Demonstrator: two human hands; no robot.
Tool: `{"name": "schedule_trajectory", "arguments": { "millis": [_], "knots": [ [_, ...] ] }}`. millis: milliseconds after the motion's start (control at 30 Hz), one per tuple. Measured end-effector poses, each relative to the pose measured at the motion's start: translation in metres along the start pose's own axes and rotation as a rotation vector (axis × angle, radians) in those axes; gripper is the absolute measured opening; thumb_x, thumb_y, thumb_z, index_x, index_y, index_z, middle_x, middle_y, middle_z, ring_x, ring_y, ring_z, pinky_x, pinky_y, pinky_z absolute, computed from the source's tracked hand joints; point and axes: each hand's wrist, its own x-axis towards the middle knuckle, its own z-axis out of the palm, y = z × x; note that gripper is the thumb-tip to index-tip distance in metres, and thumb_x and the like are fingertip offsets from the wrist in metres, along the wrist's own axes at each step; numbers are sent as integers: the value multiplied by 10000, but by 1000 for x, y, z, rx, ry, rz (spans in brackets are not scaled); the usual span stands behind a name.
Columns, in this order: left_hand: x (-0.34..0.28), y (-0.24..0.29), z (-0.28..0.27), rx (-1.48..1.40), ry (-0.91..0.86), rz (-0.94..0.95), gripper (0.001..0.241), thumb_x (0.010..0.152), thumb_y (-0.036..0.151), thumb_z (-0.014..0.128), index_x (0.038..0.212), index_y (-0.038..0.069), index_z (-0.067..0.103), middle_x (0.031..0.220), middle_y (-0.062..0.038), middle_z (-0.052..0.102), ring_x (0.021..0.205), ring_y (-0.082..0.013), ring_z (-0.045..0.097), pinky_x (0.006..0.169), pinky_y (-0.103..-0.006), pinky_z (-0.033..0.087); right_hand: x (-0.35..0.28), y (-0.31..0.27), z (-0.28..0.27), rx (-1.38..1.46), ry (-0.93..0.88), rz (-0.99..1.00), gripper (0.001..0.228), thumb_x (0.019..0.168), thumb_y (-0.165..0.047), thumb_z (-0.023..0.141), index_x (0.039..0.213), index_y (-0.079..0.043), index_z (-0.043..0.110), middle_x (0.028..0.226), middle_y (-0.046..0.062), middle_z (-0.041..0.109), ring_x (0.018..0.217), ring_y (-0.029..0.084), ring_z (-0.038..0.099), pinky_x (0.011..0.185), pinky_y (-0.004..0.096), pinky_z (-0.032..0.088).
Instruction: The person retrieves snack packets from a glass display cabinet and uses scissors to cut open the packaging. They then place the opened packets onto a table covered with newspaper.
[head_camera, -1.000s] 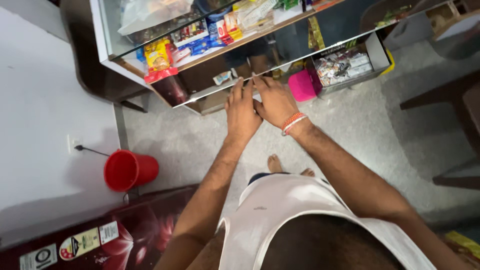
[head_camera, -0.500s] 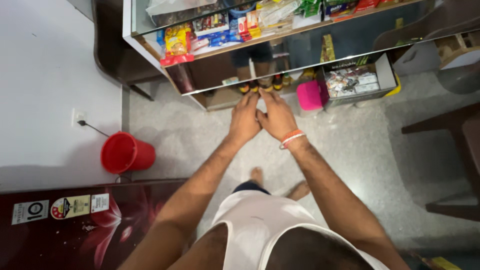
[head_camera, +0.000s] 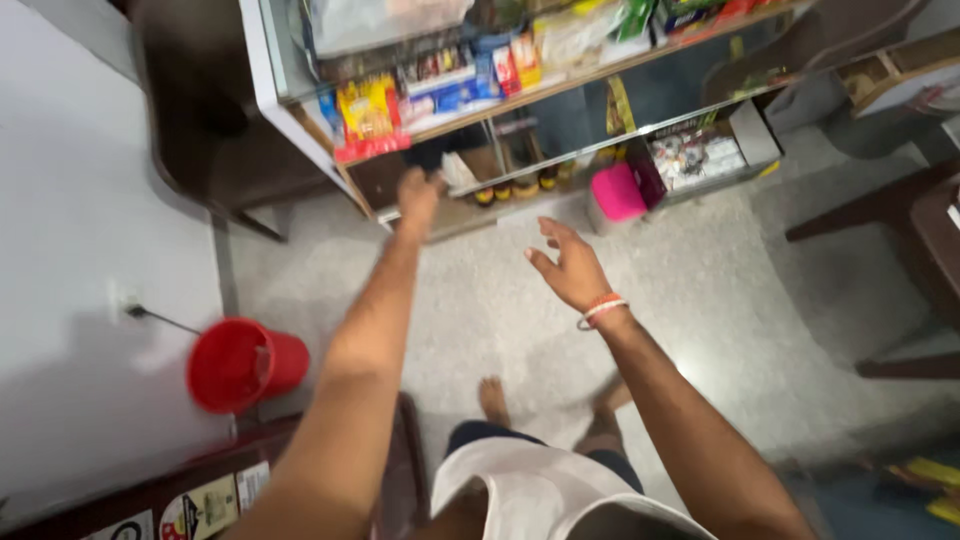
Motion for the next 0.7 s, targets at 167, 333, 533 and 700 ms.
{"name": "schedule_trajectory", "arguments": {
  "millis": [167,333,533,700],
  "knots": [
    [72,-29,-38,-895,0,-356,709,823,304,797,1430,99,492,1257,-88,602,1067,-286,609,894,-529,542,8,-27,52,-27,13,3,601,906,-272,752,1425,-48,549,1398,168,617,1165,290,684,821,376,598],
    [138,-37,-44,-712,105,-105,594,855,310,755,1373,91,565,1294,-102,638,1138,-252,612,906,-475,540,71,-46,91,14,37,-24,565,913,-251,735,1420,-73,560,1394,146,628,1135,262,706,808,372,606],
    [216,-38,-51,287,475,313,752,837,472,843,1382,39,560,1520,-227,432,1384,-444,419,1117,-543,395,143,-51,122,-26,11,-46,533,919,-251,741,1398,-84,578,1361,134,653,1099,248,722,762,361,607],
    [244,-12,-64,425,354,149,949,845,577,795,1486,8,388,1516,-242,393,1398,-438,384,1093,-603,346,155,-37,124,-62,-21,-14,536,914,-241,733,1402,-86,579,1349,138,653,1098,254,713,781,360,610]
  ]
}}
